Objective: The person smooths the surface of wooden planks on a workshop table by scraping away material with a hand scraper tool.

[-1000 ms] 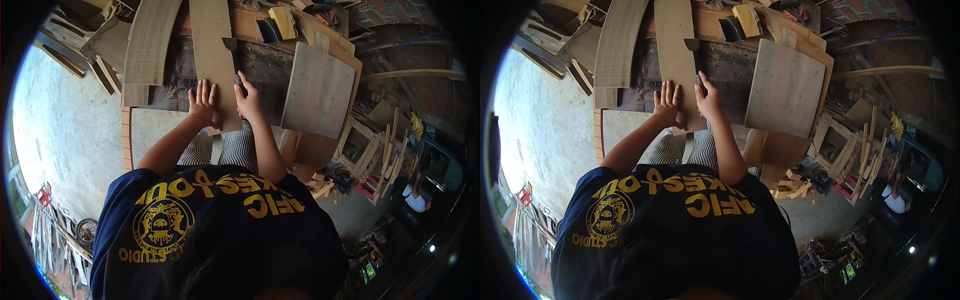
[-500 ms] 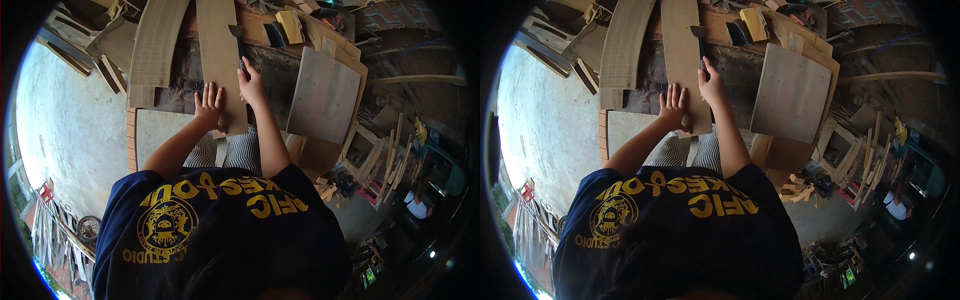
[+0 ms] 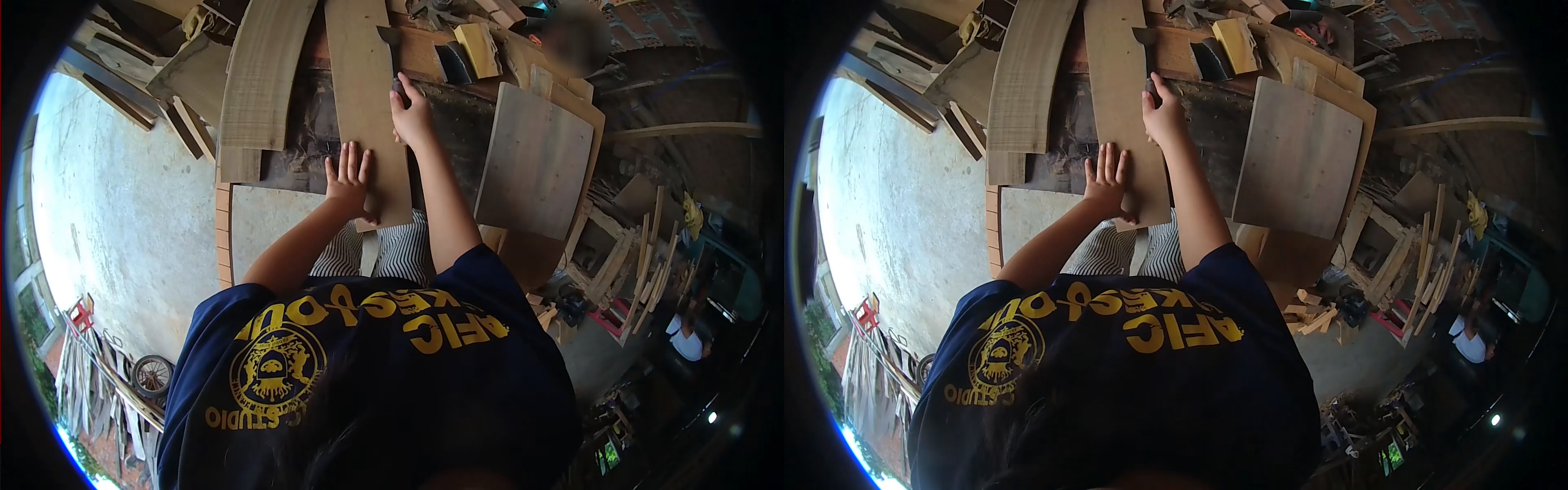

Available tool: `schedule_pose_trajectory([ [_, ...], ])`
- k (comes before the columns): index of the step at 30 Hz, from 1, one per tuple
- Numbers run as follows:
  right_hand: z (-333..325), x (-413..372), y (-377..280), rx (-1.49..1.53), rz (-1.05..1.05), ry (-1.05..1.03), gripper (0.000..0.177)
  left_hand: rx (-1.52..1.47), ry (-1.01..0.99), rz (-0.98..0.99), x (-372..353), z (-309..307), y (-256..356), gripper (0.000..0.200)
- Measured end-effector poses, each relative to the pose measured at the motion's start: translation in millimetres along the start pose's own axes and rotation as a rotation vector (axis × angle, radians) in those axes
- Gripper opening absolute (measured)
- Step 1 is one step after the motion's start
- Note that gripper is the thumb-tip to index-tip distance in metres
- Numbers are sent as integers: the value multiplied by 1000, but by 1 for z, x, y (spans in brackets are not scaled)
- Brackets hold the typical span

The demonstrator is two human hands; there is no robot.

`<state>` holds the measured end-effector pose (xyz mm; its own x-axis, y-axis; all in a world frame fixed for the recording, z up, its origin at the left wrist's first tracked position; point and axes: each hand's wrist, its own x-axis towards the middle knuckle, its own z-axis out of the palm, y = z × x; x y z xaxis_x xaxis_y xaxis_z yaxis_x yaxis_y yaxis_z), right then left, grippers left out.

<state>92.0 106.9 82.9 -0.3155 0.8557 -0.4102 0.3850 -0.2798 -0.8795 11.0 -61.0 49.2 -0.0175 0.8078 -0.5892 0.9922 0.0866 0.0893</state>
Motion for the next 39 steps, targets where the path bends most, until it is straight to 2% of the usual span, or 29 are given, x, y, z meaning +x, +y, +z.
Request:
schedule_pose_trajectory([
  [6, 5, -24, 18, 46, -49, 34, 42, 8, 18, 3, 0, -1, 0, 159],
  [11, 2, 9, -13, 38, 17, -12, 46, 23, 5, -5, -1, -1, 0, 158],
  [13, 4, 9, -7, 8, -63, 11, 45, 26, 12, 2, -2, -6, 0, 159],
  [16, 4, -7, 9, 18, 4, 13, 45, 24, -30, -7, -1, -6, 2, 156],
  [19, 7, -9, 6, 72, -76, 11, 45, 24, 2, -4, 2, -2, -1, 157],
  [20, 3, 1, 1, 70, -3, -14, 44, 26, 21, 8, 1, 1, -1, 159],
  [23, 7, 34, -14, 99, -35, -15, 44, 18, 16, 11, 0, -2, -1, 159],
  [30, 10, 4, -11, 1, -28, 10, 44, 6, 12, 16, 2, 0, -2, 159],
  [33, 10, 35, -20, 20, -83, 11, 47, -6, 18, 9, 2, 2, -2, 157],
  [34, 9, 45, -28, 77, -9, -22, 47, -6, 19, 7, 2, 2, -2, 157],
  [39, 6, 31, -31, 48, -25, -9, 45, -3, 31, 22, 1, 2, -2, 159],
])
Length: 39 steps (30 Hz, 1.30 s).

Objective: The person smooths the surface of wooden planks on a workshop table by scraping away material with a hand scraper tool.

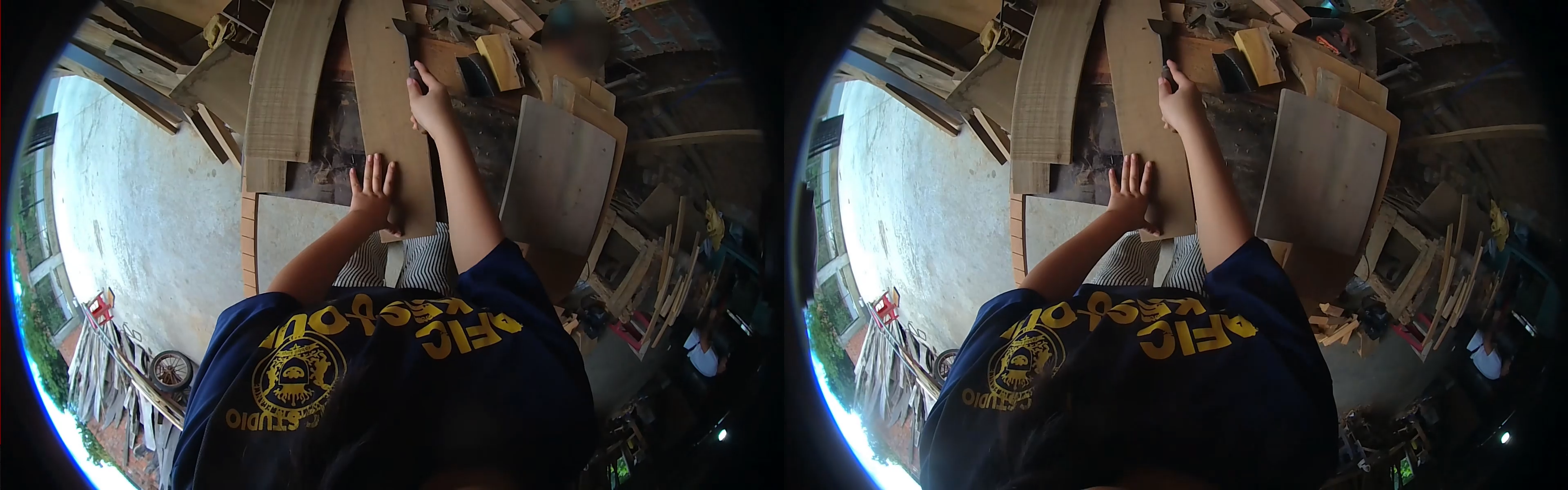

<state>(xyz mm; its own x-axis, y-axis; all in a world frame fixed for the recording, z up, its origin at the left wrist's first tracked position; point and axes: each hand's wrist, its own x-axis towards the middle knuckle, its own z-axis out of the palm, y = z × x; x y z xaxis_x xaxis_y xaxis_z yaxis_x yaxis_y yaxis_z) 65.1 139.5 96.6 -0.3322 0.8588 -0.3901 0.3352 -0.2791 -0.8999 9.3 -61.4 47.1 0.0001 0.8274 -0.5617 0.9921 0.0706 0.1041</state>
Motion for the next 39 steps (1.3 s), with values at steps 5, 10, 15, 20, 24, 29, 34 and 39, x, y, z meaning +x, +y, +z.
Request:
schedule_pose_trajectory([
  [5, 2, 11, -3, -79, 22, 5, 45, 9, -4, 3, 0, 0, -1, 159],
  [10, -1, 37, -21, -20, 29, -18, 47, 8, -17, 4, -1, 0, 0, 159],
  [15, -2, 19, -8, -69, 13, -17, 45, 11, -9, 6, 0, -1, -1, 159],
  [20, 1, 58, -26, -72, -32, -35, 46, -9, -43, -11, 1, -3, -1, 157],
  [24, 4, 54, -24, -93, -4, -24, 47, -29, -30, -6, -1, 0, 0, 157],
  [29, 6, 62, -24, -58, -12, -33, 48, -31, -23, -6, 0, 2, -2, 158],
  [34, 6, 86, -33, 5, -66, -43, 50, -28, 0, -7, -1, -1, -1, 158],
  [39, 10, 77, -23, 21, -21, -40, 49, -6, -8, -11, 1, -2, -1, 158],
])
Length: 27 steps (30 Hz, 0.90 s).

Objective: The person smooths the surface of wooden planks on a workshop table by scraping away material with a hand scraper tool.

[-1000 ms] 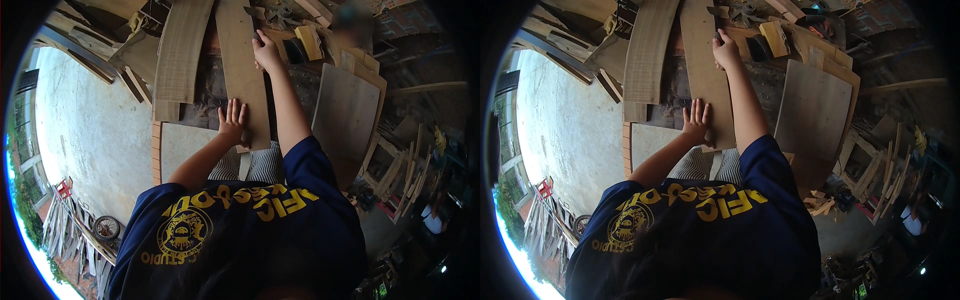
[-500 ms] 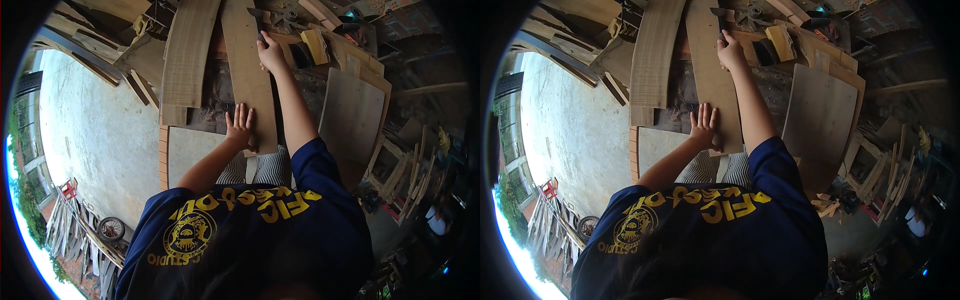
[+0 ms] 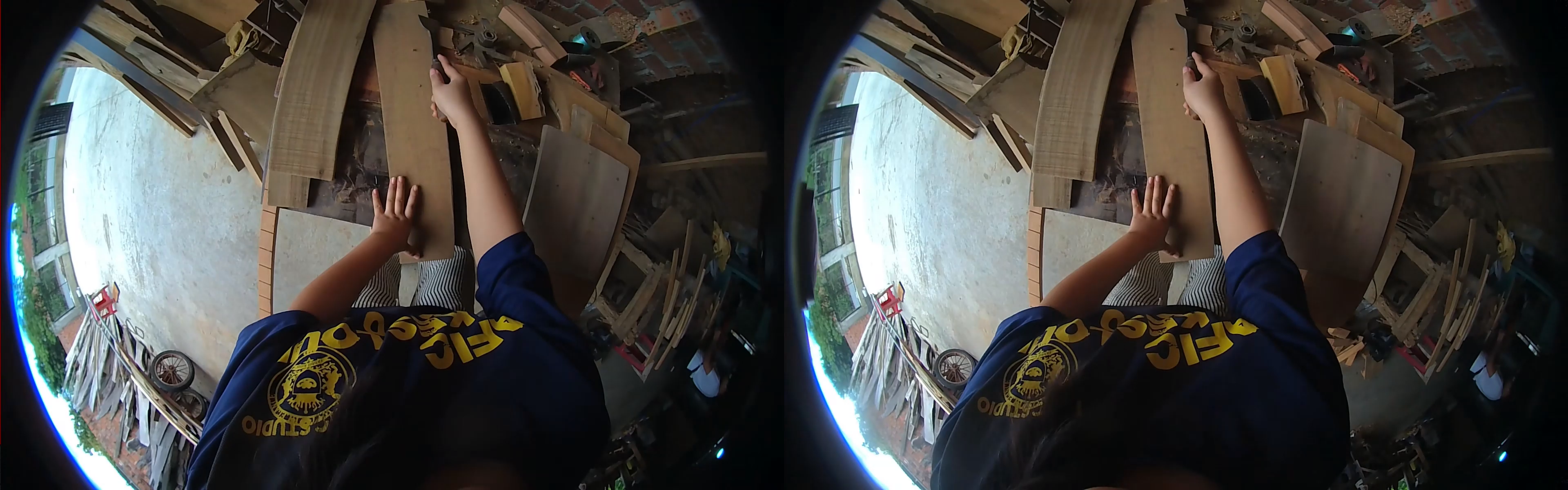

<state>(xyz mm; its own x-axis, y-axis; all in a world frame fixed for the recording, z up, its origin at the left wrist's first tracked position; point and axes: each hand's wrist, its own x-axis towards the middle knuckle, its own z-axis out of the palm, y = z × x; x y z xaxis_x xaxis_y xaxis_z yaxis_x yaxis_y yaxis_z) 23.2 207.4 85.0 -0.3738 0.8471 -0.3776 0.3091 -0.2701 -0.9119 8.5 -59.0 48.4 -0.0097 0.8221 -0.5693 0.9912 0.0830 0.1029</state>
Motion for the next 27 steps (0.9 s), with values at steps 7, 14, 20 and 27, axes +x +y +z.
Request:
schedule_pose_trajectory([
  [7, 2, 43, -11, 58, 14, 33, 51, -1, -12, 1, -2, 0, 0, 157],
  [14, -7, -65, 13, -196, 63, 22, 46, -31, -7, 5, -2, -1, 0, 156],
  [20, -27, -202, 100, -523, -159, 39, 48, -37, 15, 1, -1, 2, -1, 156],
  [27, -46, -314, 95, -629, -77, 6, 50, -23, 8, 28, -1, -1, -1, 157],
])
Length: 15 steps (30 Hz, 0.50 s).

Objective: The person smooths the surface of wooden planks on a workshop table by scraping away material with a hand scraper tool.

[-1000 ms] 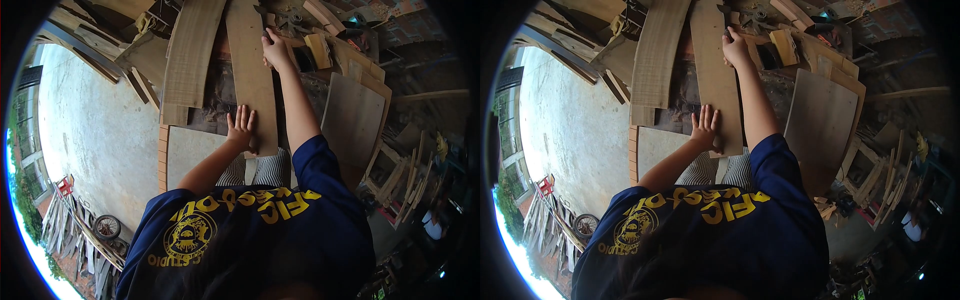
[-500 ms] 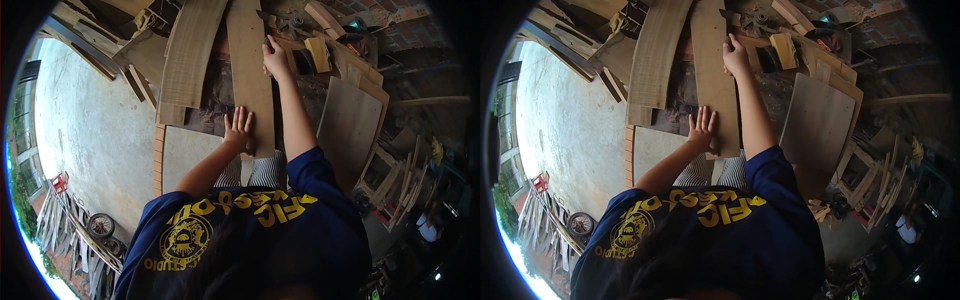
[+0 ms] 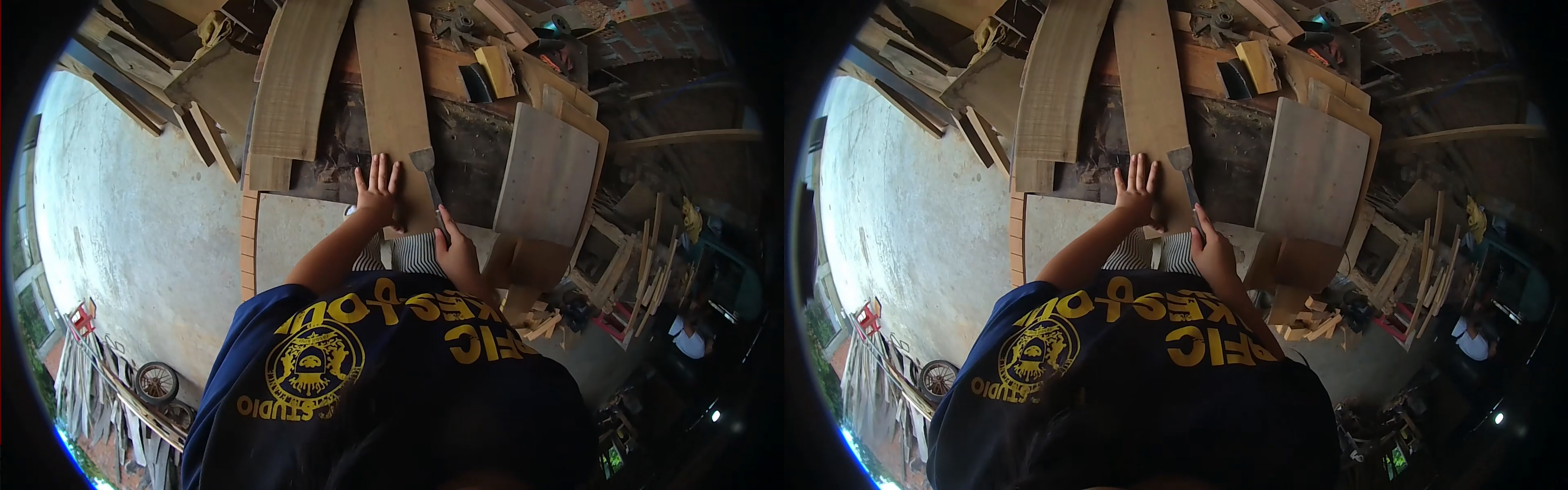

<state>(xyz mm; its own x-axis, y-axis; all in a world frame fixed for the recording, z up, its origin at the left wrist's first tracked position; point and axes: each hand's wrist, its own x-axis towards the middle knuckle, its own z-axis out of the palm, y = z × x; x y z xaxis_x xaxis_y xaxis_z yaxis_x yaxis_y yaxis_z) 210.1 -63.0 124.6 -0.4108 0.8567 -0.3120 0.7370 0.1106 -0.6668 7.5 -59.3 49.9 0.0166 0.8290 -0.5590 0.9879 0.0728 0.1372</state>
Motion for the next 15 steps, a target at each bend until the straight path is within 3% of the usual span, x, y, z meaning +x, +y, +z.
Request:
schedule_pose_trajectory([
  [2, -5, -19, -3, 55, 167, -84, 50, 11, -35, -19, -1, -4, 0, 157],
  [9, -1, -70, 6, 83, 95, 96, 49, 17, -41, -18, 0, -5, 1, 159],
  [11, -4, -85, 1, 139, 219, -1, 49, 43, -60, -17, -3, -8, 4, 160],
  [14, 2, -108, 12, 175, 208, 27, 49, 144, -76, -32, 0, -13, 0, 149],
  [15, 3, -116, 18, 192, 170, 57, 50, 104, 42, 54, 8, -7, -9, 141],
])
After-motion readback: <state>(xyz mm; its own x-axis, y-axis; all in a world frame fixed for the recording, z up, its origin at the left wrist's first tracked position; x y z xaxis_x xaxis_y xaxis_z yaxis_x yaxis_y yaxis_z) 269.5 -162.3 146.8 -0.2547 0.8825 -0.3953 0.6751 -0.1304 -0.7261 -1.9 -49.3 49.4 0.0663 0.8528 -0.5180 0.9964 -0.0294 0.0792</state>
